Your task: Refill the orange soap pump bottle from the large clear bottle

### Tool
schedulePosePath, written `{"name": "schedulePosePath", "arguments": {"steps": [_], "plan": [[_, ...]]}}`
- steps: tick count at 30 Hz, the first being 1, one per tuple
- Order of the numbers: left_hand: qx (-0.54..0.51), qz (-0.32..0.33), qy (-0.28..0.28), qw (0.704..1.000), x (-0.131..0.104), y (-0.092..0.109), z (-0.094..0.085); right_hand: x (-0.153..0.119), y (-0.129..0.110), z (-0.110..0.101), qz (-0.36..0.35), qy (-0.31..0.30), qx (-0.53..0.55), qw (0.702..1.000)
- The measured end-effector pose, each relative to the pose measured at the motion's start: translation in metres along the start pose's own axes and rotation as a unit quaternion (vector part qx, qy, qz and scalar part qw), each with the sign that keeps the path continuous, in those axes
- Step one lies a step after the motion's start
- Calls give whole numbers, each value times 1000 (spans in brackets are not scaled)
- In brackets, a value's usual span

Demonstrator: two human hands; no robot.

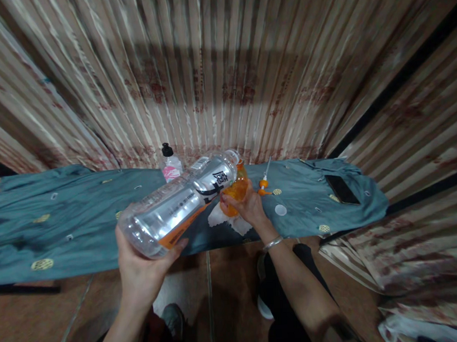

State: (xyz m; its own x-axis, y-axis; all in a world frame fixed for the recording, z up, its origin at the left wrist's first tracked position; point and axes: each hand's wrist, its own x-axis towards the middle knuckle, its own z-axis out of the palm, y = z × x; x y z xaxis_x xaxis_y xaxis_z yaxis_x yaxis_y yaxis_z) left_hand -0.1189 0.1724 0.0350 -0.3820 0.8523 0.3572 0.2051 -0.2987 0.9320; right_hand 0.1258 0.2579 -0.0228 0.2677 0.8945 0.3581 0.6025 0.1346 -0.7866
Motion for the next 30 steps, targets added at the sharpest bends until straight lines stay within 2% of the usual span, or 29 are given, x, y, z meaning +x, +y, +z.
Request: {"name": "schedulePosePath", "arguments": {"steps": [5,10,18,27,30], "plan": [[7,21,8,1000,0,2,1,0,0,1,10,3,-14,1000],[13,4,2,1000,0,5,1,0,0,0,8,-5,-1,1000],[2,21,-2,1000,-1,-5,0,1,1,0,9,-4,9,1000],[5,36,9,999,-1,-5,-2,0,-3,-1,32,-5,1,999],[10,24,3,1000,1,-5,-1,1,-4,-1,31,-15,6,999]]}}
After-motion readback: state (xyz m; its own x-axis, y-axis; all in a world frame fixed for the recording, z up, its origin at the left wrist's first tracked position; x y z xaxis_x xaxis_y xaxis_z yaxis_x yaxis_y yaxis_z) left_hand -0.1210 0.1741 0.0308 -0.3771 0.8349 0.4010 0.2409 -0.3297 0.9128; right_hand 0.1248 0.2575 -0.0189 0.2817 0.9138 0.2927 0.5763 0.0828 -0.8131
